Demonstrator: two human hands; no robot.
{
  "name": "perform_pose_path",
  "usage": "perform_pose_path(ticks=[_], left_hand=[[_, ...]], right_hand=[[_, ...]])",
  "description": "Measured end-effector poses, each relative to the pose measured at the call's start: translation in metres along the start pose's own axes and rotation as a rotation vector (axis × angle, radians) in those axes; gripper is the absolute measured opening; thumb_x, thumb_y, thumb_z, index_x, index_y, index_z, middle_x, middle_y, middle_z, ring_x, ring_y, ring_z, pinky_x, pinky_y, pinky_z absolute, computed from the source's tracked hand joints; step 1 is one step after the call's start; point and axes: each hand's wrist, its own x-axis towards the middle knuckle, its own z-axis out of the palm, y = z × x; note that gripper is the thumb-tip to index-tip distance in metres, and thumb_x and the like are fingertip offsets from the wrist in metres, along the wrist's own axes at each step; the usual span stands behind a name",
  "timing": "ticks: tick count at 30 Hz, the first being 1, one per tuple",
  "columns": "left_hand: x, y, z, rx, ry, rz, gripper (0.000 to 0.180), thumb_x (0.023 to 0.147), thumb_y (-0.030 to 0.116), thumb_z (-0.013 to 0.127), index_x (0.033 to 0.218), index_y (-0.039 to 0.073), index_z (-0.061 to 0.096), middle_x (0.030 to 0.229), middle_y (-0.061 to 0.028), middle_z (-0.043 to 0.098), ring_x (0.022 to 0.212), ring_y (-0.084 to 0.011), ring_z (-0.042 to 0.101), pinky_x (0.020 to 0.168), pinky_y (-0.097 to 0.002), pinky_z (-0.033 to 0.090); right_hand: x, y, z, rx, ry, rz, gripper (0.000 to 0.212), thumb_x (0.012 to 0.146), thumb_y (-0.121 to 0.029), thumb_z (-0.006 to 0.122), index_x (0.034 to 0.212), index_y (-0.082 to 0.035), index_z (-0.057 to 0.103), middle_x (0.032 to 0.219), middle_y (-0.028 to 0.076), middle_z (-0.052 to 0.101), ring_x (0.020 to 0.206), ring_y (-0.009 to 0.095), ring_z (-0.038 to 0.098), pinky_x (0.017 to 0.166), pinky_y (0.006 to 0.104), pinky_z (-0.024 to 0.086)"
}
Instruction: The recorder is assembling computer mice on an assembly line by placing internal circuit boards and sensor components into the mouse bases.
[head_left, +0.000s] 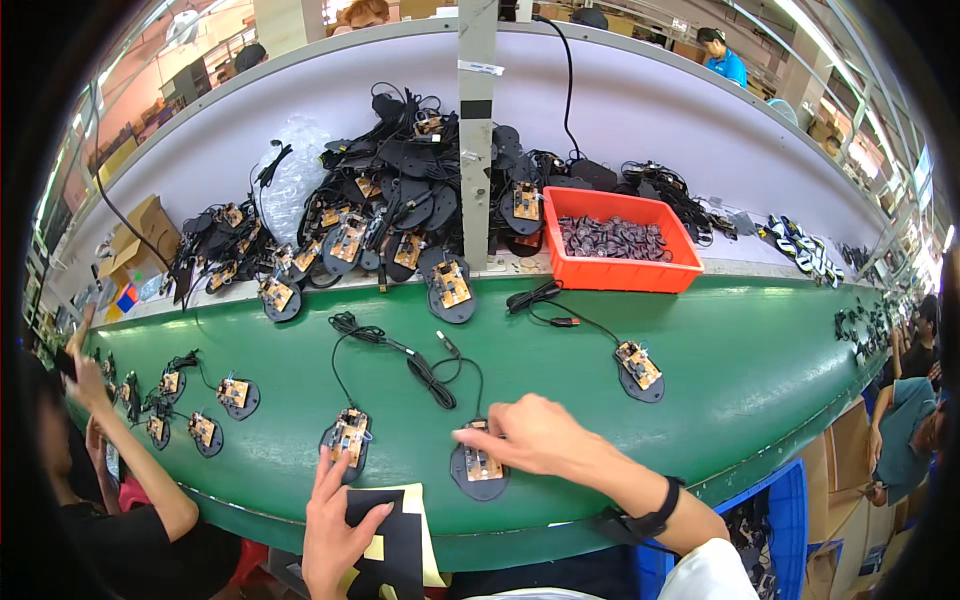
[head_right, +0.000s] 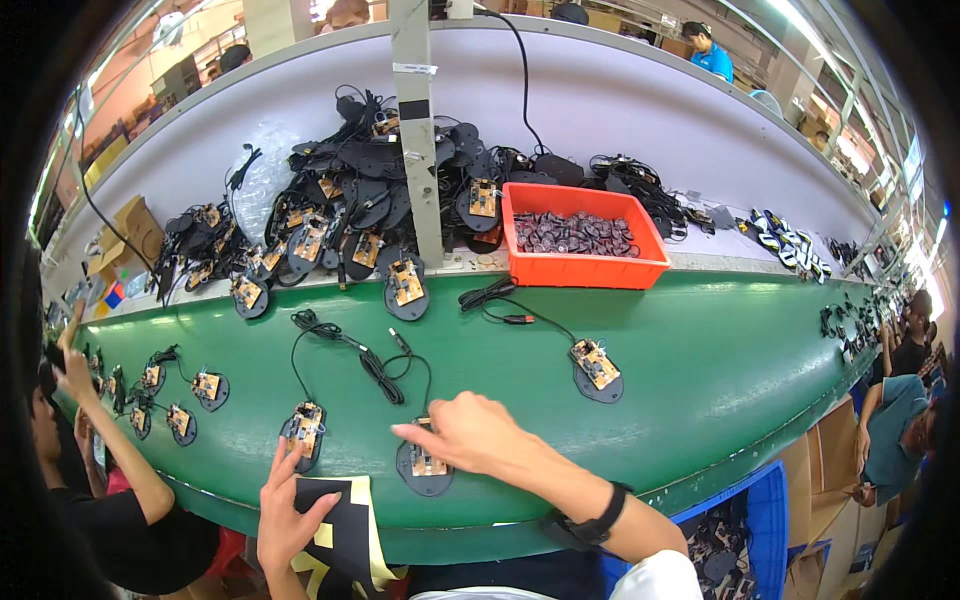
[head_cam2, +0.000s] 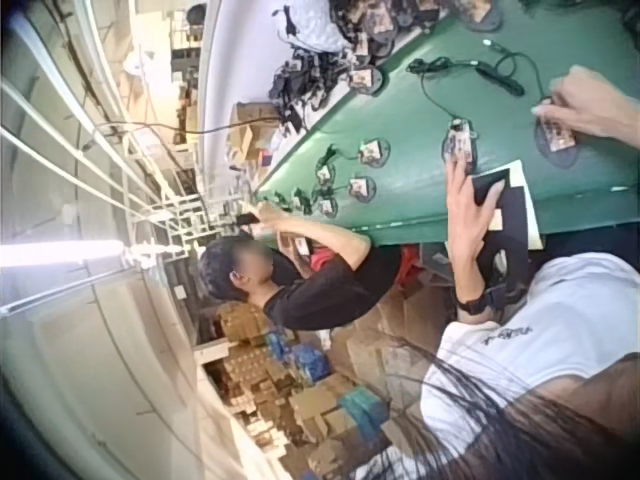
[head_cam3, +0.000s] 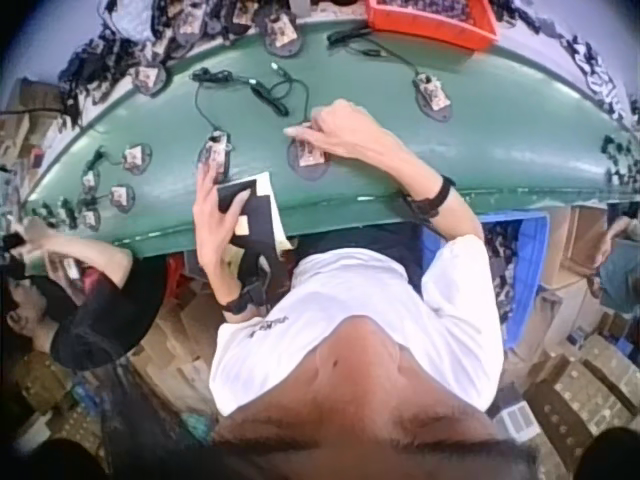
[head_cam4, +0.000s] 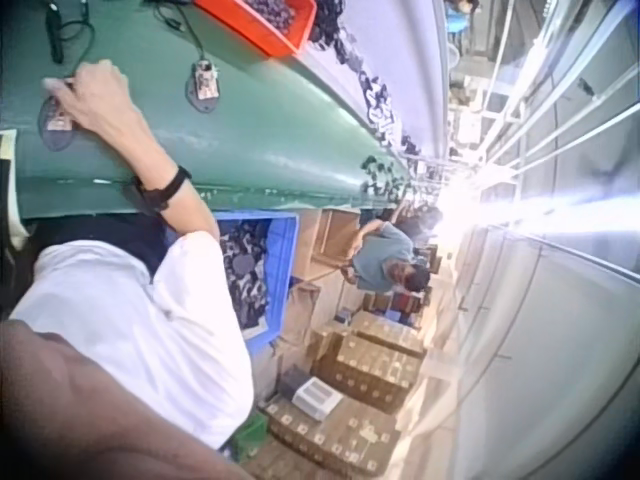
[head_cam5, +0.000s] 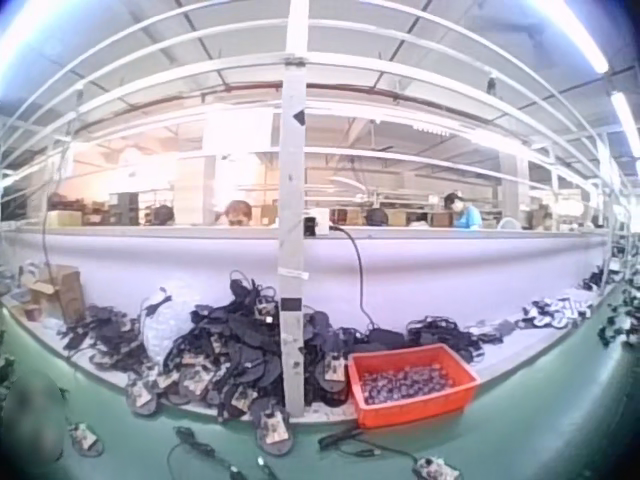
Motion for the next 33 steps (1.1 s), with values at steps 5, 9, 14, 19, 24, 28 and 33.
perform_pose_path(ticks=[5, 9, 14, 19, 24, 28, 33], left_hand=[[0.009, 0.024, 0.002, -0.233, -0.069, 0.311, 0.050, 0.070, 0.025, 0.093, 0.080, -0.003, 0.053, 0.143, -0.0184, 0.059, 0.147, -0.0492, 0.037, 0.117, -0.0563, 0.035], [0.027, 0.056, 0.056, -0.330, -0.377, 0.530, 0.046, 0.084, 0.029, 0.084, 0.074, -0.004, 0.055, 0.149, -0.0194, 0.054, 0.148, -0.0451, 0.037, 0.117, -0.0582, 0.035], [0.032, 0.048, 0.074, -0.171, -0.390, 0.394, 0.047, 0.088, 0.034, 0.080, 0.078, -0.008, 0.061, 0.152, -0.0261, 0.047, 0.150, -0.0446, 0.032, 0.118, -0.0593, 0.032], [0.029, 0.035, 0.058, -0.065, -0.289, 0.263, 0.047, 0.085, 0.034, 0.083, 0.081, -0.007, 0.060, 0.152, -0.0249, 0.048, 0.150, -0.0445, 0.032, 0.118, -0.0619, 0.030], [0.037, 0.041, 0.053, -0.062, -0.293, 0.272, 0.044, 0.082, 0.031, 0.086, 0.082, -0.005, 0.062, 0.150, -0.0239, 0.050, 0.149, -0.0451, 0.034, 0.117, -0.0635, 0.030], [0.040, 0.041, 0.047, -0.064, -0.238, 0.239, 0.044, 0.081, 0.031, 0.086, 0.082, -0.006, 0.062, 0.151, -0.0247, 0.049, 0.150, -0.0444, 0.033, 0.118, -0.0628, 0.029], [0.033, 0.064, 0.032, -0.126, -0.115, 0.365, 0.035, 0.073, 0.015, 0.085, 0.082, -0.002, 0.056, 0.147, -0.0232, 0.052, 0.143, -0.0520, 0.038, 0.112, -0.0646, 0.033]], right_hand=[[-0.028, 0.090, -0.028, -0.458, 0.583, 0.118, 0.052, 0.087, -0.030, 0.077, 0.125, 0.001, 0.059, 0.134, 0.024, 0.053, 0.117, 0.041, 0.055, 0.093, 0.0505, 0.051], [-0.053, 0.125, -0.005, -0.452, 0.372, 0.384, 0.060, 0.089, -0.034, 0.076, 0.135, -0.002, 0.055, 0.125, 0.027, 0.053, 0.112, 0.042, 0.058, 0.085, 0.0518, 0.054], [-0.051, 0.026, 0.020, -0.301, 0.248, 0.033, 0.056, 0.091, -0.042, 0.072, 0.129, -0.002, 0.060, 0.107, 0.021, 0.054, 0.096, 0.038, 0.063, 0.077, 0.0463, 0.056], [-0.039, 0.014, -0.001, -0.294, 0.109, -0.195, 0.054, 0.094, -0.044, 0.068, 0.127, -0.003, 0.060, 0.105, 0.020, 0.056, 0.094, 0.035, 0.063, 0.074, 0.0454, 0.056], [0.040, 0.070, -0.032, -0.334, 0.539, -0.119, 0.041, 0.093, -0.028, 0.069, 0.124, -0.001, 0.063, 0.116, 0.021, 0.060, 0.109, 0.037, 0.058, 0.091, 0.0488, 0.052], [0.057, 0.098, -0.032, -0.218, 0.212, -0.348, 0.033, 0.087, -0.008, 0.066, 0.120, -0.002, 0.067, 0.131, 0.020, 0.059, 0.118, 0.035, 0.055, 0.098, 0.0484, 0.048], [0.083, 0.114, -0.103, -0.142, 0.404, -0.431, 0.029, 0.083, -0.002, 0.065, 0.112, -0.003, 0.071, 0.128, 0.019, 0.063, 0.119, 0.035, 0.057, 0.102, 0.0470, 0.047]])
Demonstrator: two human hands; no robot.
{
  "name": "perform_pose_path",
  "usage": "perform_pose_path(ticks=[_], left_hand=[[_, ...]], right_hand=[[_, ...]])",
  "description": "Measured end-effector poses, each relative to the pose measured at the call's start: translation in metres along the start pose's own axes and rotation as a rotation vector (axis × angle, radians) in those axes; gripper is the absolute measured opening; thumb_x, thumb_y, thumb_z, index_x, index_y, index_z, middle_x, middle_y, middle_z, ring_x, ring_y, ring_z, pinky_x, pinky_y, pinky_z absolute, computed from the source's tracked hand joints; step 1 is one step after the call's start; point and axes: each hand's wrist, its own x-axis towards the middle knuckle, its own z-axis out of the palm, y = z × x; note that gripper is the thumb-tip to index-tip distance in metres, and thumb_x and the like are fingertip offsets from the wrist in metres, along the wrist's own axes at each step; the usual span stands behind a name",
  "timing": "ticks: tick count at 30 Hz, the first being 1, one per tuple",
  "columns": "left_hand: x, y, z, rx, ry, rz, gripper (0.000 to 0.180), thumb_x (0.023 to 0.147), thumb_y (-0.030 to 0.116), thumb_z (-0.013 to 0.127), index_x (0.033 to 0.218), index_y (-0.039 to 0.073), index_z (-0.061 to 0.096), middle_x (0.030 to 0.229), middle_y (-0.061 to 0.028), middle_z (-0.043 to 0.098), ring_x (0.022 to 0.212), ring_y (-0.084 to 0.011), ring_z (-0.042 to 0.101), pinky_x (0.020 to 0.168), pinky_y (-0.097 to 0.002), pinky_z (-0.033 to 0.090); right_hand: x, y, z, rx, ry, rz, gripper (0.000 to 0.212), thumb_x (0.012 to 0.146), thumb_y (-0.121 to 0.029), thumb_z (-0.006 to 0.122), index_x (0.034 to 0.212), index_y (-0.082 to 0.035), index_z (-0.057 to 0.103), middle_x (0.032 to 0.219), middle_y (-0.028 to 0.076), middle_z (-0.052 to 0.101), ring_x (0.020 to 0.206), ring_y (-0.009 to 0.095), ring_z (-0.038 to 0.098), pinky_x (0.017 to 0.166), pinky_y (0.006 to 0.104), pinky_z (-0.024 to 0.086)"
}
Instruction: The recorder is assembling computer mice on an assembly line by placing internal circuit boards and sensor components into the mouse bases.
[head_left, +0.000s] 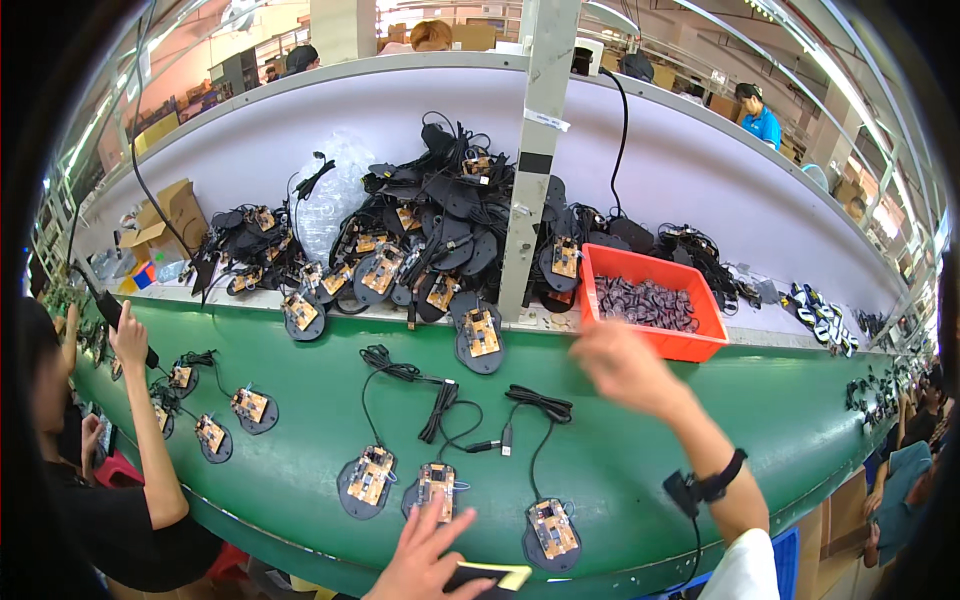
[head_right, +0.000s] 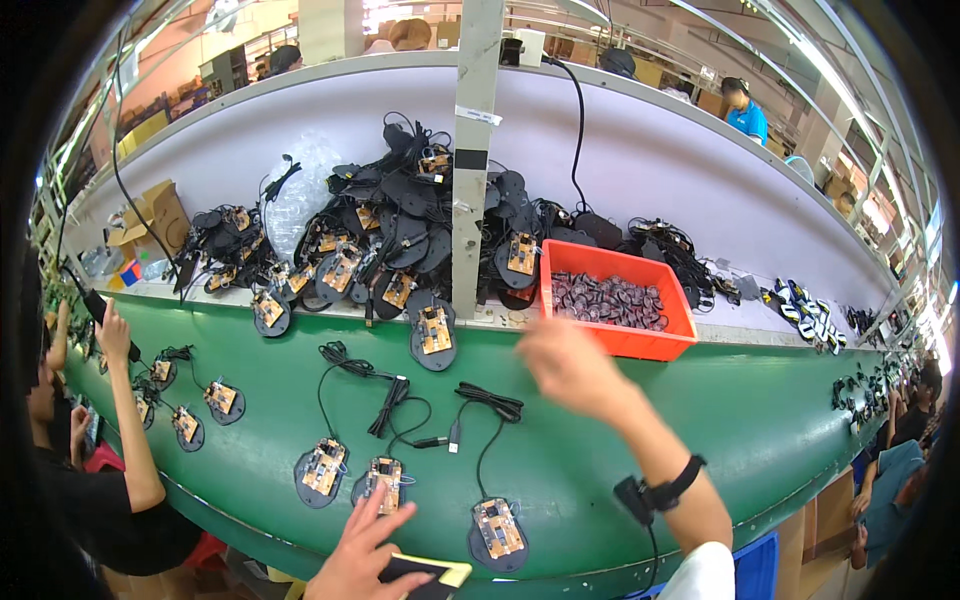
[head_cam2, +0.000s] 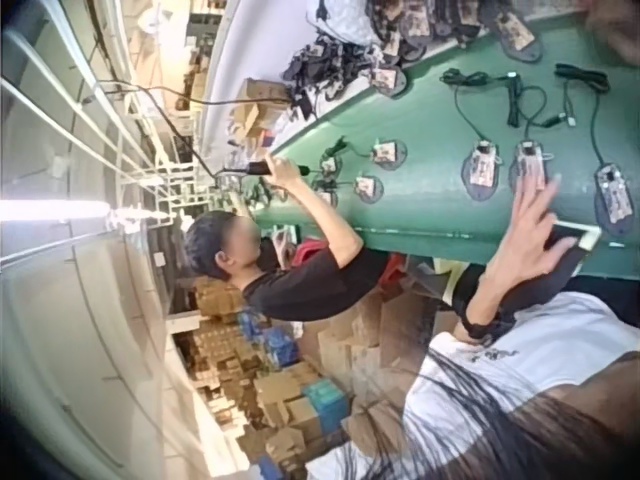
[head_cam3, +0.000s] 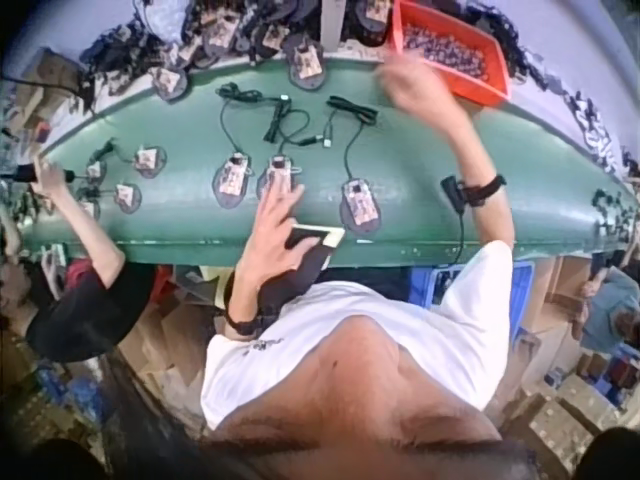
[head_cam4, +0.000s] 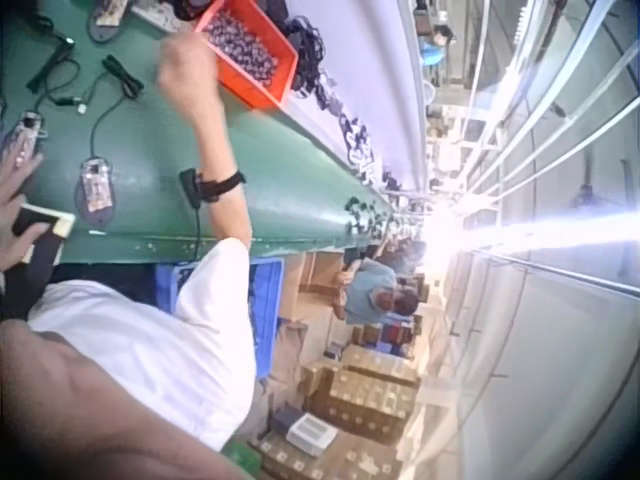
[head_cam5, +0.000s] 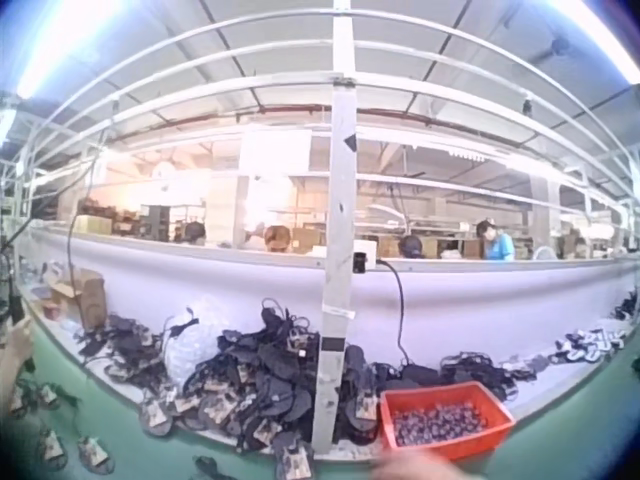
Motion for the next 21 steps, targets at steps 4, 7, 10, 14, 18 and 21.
perform_pose_path(ticks=[4, 7, 10, 14, 18, 21], left_hand=[[0.009, 0.033, 0.027, -0.256, -0.230, 0.197, 0.034, 0.076, 0.029, 0.082, 0.083, 0.001, 0.063, 0.145, -0.0180, 0.057, 0.143, -0.0440, 0.042, 0.113, -0.0626, 0.034], [0.001, 0.049, 0.041, -0.217, -0.314, 0.172, 0.031, 0.082, 0.028, 0.075, 0.089, -0.001, 0.066, 0.148, -0.0188, 0.052, 0.145, -0.0385, 0.040, 0.123, -0.0603, 0.021], [-0.040, 0.068, 0.015, -0.297, -0.179, -0.055, 0.027, 0.082, 0.022, 0.076, 0.088, -0.002, 0.065, 0.138, -0.0196, 0.057, 0.133, -0.0393, 0.047, 0.113, -0.0586, 0.029], [-0.082, 0.083, -0.064, -0.454, -0.012, -0.255, 0.022, 0.082, 0.014, 0.078, 0.087, -0.003, 0.065, 0.124, -0.0207, 0.063, 0.117, -0.0404, 0.056, 0.100, -0.0563, 0.039], [-0.078, 0.102, -0.095, -0.677, 0.069, -0.289, 0.019, 0.082, 0.007, 0.079, 0.086, -0.004, 0.064, 0.110, -0.0217, 0.069, 0.101, -0.0414, 0.065, 0.088, -0.0541, 0.049], [-0.102, 0.103, -0.133, -0.882, 0.036, -0.274, 0.018, 0.082, 0.001, 0.081, 0.085, -0.005, 0.064, 0.100, -0.0225, 0.073, 0.089, -0.0422, 0.072, 0.078, -0.0524, 0.057]], right_hand=[[0.042, 0.097, -0.024, -0.292, -0.072, 0.328, 0.029, 0.082, -0.012, 0.065, 0.108, -0.001, 0.072, 0.112, 0.024, 0.068, 0.107, 0.043, 0.063, 0.097, 0.0475, 0.051], [0.055, 0.147, 0.004, -0.407, -0.487, 0.395, 0.034, 0.074, -0.019, 0.064, 0.101, -0.001, 0.076, 0.102, 0.027, 0.073, 0.102, 0.043, 0.069, 0.093, 0.0524, 0.054], [0.026, 0.159, 0.013, -0.278, -0.426, 0.406, 0.037, 0.077, -0.019, 0.067, 0.111, -0.005, 0.074, 0.111, 0.024, 0.073, 0.104, 0.041, 0.068, 0.096, 0.0505, 0.052], [0.018, 0.121, 0.017, -0.134, -0.349, 0.342, 0.026, 0.082, -0.021, 0.072, 0.099, -0.001, 0.074, 0.094, 0.023, 0.074, 0.091, 0.040, 0.071, 0.084, 0.0478, 0.055], [0.006, 0.116, 0.015, -0.201, -0.066, 0.320, 0.022, 0.087, -0.017, 0.068, 0.097, 0.002, 0.072, 0.085, 0.024, 0.072, 0.083, 0.039, 0.072, 0.078, 0.0452, 0.056], [-0.025, 0.139, -0.008, -0.002, 0.112, 0.609, 0.025, 0.095, -0.017, 0.062, 0.081, 0.003, 0.066, 0.076, 0.017, 0.069, 0.067, 0.025, 0.069, 0.064, 0.0391, 0.053]])
